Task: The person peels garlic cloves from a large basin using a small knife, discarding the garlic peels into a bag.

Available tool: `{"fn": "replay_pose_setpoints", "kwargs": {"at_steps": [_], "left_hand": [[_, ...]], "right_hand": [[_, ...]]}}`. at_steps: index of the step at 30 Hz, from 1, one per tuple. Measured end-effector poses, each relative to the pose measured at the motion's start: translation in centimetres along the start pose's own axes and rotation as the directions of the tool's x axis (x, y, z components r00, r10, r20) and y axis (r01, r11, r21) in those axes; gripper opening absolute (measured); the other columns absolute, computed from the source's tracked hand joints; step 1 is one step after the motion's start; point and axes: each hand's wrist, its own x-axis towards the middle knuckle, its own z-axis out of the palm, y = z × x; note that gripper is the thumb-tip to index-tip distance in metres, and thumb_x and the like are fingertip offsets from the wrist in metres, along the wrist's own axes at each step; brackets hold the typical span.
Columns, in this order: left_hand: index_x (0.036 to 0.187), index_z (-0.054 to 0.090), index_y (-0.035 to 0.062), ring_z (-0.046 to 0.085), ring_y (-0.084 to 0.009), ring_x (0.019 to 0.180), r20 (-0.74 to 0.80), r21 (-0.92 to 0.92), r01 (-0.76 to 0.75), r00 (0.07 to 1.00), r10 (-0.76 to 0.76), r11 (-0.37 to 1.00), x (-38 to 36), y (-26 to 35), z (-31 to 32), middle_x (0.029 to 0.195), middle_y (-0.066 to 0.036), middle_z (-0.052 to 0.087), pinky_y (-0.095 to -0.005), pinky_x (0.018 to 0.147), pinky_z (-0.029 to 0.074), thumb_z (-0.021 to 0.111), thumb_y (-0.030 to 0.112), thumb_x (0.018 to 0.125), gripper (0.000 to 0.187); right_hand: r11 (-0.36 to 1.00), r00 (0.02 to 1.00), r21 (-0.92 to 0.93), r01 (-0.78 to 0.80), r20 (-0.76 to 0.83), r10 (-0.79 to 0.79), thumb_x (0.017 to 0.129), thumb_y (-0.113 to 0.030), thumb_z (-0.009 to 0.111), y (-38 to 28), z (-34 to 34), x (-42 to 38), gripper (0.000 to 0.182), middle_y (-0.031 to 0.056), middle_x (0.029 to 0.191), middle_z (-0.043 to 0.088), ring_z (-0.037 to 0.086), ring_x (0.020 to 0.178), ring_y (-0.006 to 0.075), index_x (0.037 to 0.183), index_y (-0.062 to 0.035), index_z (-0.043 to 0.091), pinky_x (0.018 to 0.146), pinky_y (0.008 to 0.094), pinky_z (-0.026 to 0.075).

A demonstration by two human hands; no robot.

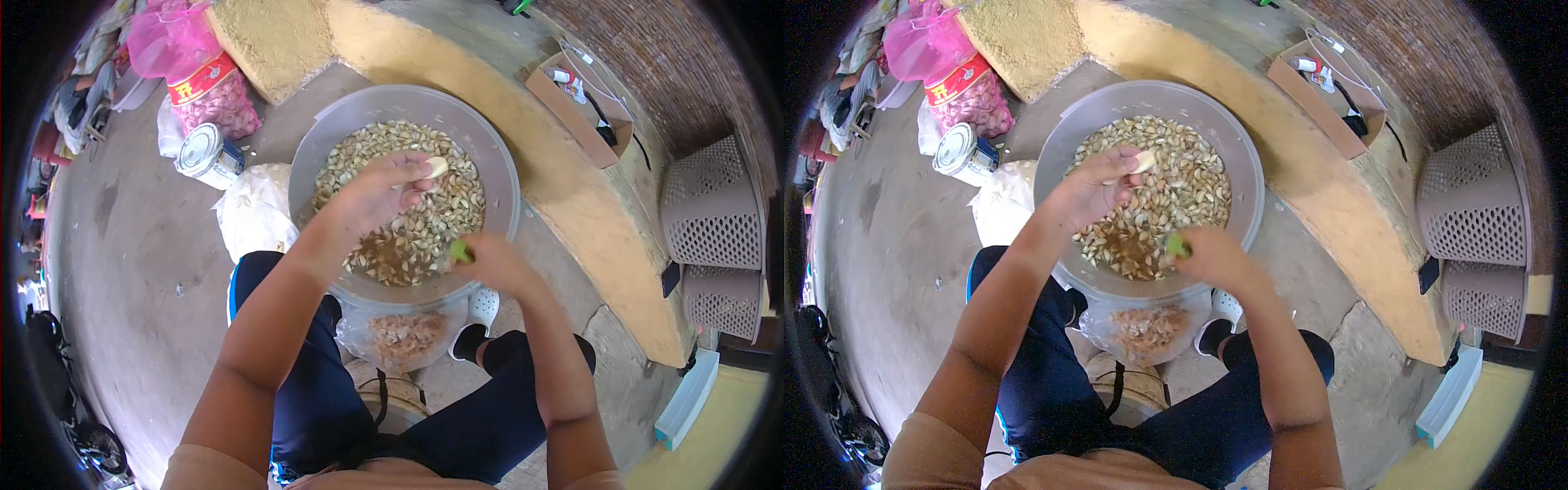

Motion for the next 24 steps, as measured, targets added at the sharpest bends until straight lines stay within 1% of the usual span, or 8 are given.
{"fn": "replay_pose_setpoints", "kwargs": {"at_steps": [2, 6, 9, 12, 14, 17, 18, 24], "left_hand": [[0.101, 0.047, -0.0004, 0.052, -0.0089, 0.071, -0.036, 0.095, -0.020, 0.999, 0.023, 0.995, -0.7, 1.3, -1.7, 0.085, -0.005, 0.055, -0.0182, 0.052, 0.041, 0.061, 0.013, 0.078, 0.030], [0.094, 0.051, 0.0007, 0.052, -0.0111, 0.068, -0.153, 0.473, 0.045, 0.988, 0.032, 0.880, -3.5, 4.0, -5.5, 0.082, -0.005, 0.056, -0.0181, 0.053, 0.038, 0.065, 0.018, 0.073, 0.031], [0.086, 0.056, 0.0040, 0.049, -0.0103, 0.048, -0.236, 0.924, 0.142, 0.942, 0.238, 0.354, -6.5, 4.8, -7.7, 0.067, -0.005, 0.056, -0.0205, 0.045, 0.039, 0.064, 0.014, 0.068, 0.022], [0.077, 0.059, 0.0031, 0.057, -0.0247, 0.060, -0.445, 0.895, 0.445, 0.887, 0.123, 0.031, -9.6, 5.0, -10.4, 0.071, -0.012, 0.059, -0.0338, 0.059, 0.046, 0.068, 0.020, 0.058, 0.027], [0.072, 0.059, 0.0001, 0.058, -0.0250, 0.055, -0.328, 0.891, 0.383, 0.914, 0.239, -0.242, -10.9, 3.9, -15.5, 0.065, -0.015, 0.059, -0.0307, 0.053, 0.047, 0.066, 0.013, 0.055, 0.022], [0.070, 0.061, 0.0001, 0.059, -0.0277, 0.061, -0.389, 0.763, 0.448, 0.894, 0.223, -0.465, -11.9, 3.3, -20.2, 0.067, -0.016, 0.060, -0.0343, 0.057, 0.048, 0.066, 0.011, 0.051, 0.022], [0.069, 0.063, 0.0010, 0.060, -0.0279, 0.063, -0.484, 0.779, 0.505, 0.861, 0.156, -0.370, -12.1, 3.4, -20.5, 0.070, -0.016, 0.062, -0.0354, 0.060, 0.048, 0.069, 0.011, 0.049, 0.024], [0.075, 0.065, -0.0003, 0.061, -0.0315, 0.079, -0.694, 0.498, 0.689, 0.681, 0.234, -0.527, -11.8, 1.0, -22.7, 0.079, -0.018, 0.062, -0.0356, 0.070, 0.049, 0.073, 0.016, 0.054, 0.028]], "right_hand": [[0.989, 0.989, -0.126, 0.082, 0.133, -0.065, 0.065, -0.015, 0.063, -0.1, 2.1, -0.4, 0.020, 0.0140, 0.069, 0.057, 0.057, 0.065, 0.0298, 0.080, -0.0026, 0.057, 0.061, 0.0386, 0.045], [0.956, 0.918, -0.289, 0.044, 0.389, 0.075, 0.065, -0.014, 0.061, 0.6, 5.6, -1.7, 0.021, 0.0179, 0.078, 0.059, 0.057, 0.075, 0.0347, 0.081, -0.0017, 0.059, 0.067, 0.0418, 0.045], [0.924, 0.875, -0.370, 0.098, 0.475, 0.098, 0.065, -0.012, 0.059, 0.3, 6.8, -2.3, 0.021, 0.0179, 0.080, 0.059, 0.057, 0.078, 0.0341, 0.083, -0.0017, 0.059, 0.069, 0.0416, 0.045], [0.939, 0.847, -0.341, 0.052, 0.514, 0.140, 0.064, -0.011, 0.059, 0.7, 8.2, -2.5, 0.022, 0.0175, 0.080, 0.059, 0.057, 0.078, 0.0340, 0.084, -0.0019, 0.060, 0.070, 0.0414, 0.045], [0.943, 0.826, -0.330, 0.034, 0.541, 0.159, 0.063, -0.011, 0.059, -0.1, 8.0, -2.6, 0.022, 0.0174, 0.079, 0.059, 0.058, 0.079, 0.0337, 0.083, -0.0018, 0.060, 0.070, 0.0416, 0.045], [0.925, 0.831, -0.370, 0.091, 0.540, 0.134, 0.065, -0.006, 0.055, -0.1, 8.9, -2.6, 0.014, 0.0185, 0.078, 0.061, 0.060, 0.076, 0.0324, 0.076, 0.0012, 0.063, 0.065, 0.0405, 0.048], [0.920, 0.832, -0.379, 0.097, 0.538, 0.134, 0.065, -0.006, 0.055, -0.3, 9.0, -2.5, 0.014, 0.0185, 0.078, 0.061, 0.060, 0.075, 0.0324, 0.076, 0.0011, 0.063, 0.064, 0.0405, 0.048], [0.900, 0.809, -0.411, 0.145, 0.572, 0.131, 0.065, -0.006, 0.055, -1.4, 9.2, -2.2, 0.015, 0.0187, 0.079, 0.062, 0.060, 0.075, 0.0325, 0.077, 0.0002, 0.063, 0.063, 0.0407, 0.048]]}}
